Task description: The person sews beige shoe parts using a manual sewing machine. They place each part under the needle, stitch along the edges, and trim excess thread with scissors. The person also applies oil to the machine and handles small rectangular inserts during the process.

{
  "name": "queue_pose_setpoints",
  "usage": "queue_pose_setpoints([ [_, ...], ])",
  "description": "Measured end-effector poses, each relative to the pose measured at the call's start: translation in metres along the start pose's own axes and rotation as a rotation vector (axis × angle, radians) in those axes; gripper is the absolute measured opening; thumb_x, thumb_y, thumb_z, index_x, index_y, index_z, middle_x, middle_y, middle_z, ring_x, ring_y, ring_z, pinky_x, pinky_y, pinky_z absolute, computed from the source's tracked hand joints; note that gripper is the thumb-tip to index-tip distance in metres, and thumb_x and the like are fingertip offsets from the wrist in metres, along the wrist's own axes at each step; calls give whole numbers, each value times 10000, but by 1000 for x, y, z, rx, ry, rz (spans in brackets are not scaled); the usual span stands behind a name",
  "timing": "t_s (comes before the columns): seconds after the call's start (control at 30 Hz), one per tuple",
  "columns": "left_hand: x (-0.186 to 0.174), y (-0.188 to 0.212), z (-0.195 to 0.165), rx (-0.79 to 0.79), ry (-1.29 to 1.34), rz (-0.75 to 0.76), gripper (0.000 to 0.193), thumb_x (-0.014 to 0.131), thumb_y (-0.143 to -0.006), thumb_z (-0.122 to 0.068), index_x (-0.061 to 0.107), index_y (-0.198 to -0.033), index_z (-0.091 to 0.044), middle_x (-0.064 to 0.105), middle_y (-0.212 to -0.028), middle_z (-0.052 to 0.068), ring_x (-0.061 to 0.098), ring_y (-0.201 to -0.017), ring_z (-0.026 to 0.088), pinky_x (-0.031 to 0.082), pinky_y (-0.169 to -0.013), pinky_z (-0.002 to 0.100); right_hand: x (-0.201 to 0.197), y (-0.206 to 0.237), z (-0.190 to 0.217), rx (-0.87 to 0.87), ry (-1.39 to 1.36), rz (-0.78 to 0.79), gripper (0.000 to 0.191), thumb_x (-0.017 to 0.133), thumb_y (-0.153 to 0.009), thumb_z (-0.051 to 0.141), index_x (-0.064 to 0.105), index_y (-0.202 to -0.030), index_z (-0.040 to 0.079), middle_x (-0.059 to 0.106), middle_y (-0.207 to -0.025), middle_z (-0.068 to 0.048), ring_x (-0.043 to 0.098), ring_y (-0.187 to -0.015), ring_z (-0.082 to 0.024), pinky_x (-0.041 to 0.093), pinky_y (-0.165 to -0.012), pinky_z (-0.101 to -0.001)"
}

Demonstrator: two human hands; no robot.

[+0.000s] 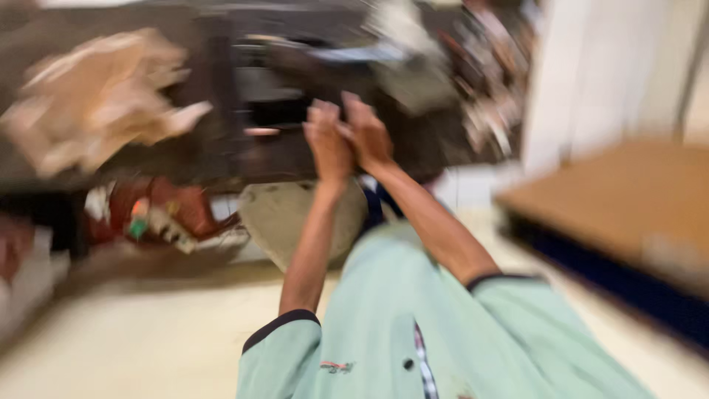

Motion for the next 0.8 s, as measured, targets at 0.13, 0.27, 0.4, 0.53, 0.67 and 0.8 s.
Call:
queue_pose_setpoints([
  [0.13, 8, -1, -11, -155, 124, 322, 500, 695, -988, -180, 577, -1436, 9, 412, -1537, 301, 393, -1433, 476, 351, -1161, 566, -30, 29, -23, 90, 76, -2, 481, 631, -1015, 268, 475, -1442, 109, 569, -1434, -131, 584, -1284, -336, 468, -1083, -463],
  [0.27, 12, 1, -35, -75, -5, 405, 581, 707, -1019, -248, 509, -1481, 44, 323, -1579, 368, 318, -1463, 527, 323, -1184, 558, -50, 80, -30, 5, 127, -68, 653, 686, -988, 247, 392, -1551, 98, 375, -1581, -186, 396, -1439, -392, 325, -1218, -544],
  [0.4, 21, 15, -41, -76, -73, 420, 613, 713, -1028, -296, 488, -1492, 36, 320, -1582, 360, 318, -1465, 525, 322, -1195, 560, -58, 124, -33, 38, 124, -45, 775, 720, -955, 267, 319, -1591, 78, 253, -1653, -206, 309, -1531, -408, 284, -1244, -562],
  [0.53, 21, 20, -36, -108, -95, 444, 621, 699, -1035, -313, 474, -1506, 25, 314, -1584, 361, 327, -1466, 515, 333, -1186, 554, -55, 140, -32, 81, -16, 14, 959, 791, -857, 251, 225, -1607, 55, 161, -1652, -282, 256, -1532, -463, 271, -1238, -564],
  [0.67, 20, 13, -42, -76, -153, 454, 636, 687, -1032, -359, 472, -1506, 7, 326, -1578, 350, 340, -1461, 506, 339, -1177, 556, -59, 133, -37, 121, -4, 97, 1070, 854, -824, 250, 163, -1624, 87, 108, -1671, -315, 251, -1534, -501, 286, -1257, -541],
  [0.8, 12, 5, -51, -99, -152, 454, 630, 688, -1004, -384, 494, -1503, -54, 338, -1581, 324, 355, -1446, 491, 381, -1128, 589, -66, 126, -33, 89, 0, 125, 1175, 877, -767, 340, 120, -1618, 54, 84, -1629, -383, 212, -1477, -586, 270, -1221, -571],
])
Point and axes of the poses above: each hand's wrist, its own y-axis away from the middle knuckle, its own x-axis out of the palm, z = x × y, the point moved 2 cm from there along -y, towards the middle knuckle
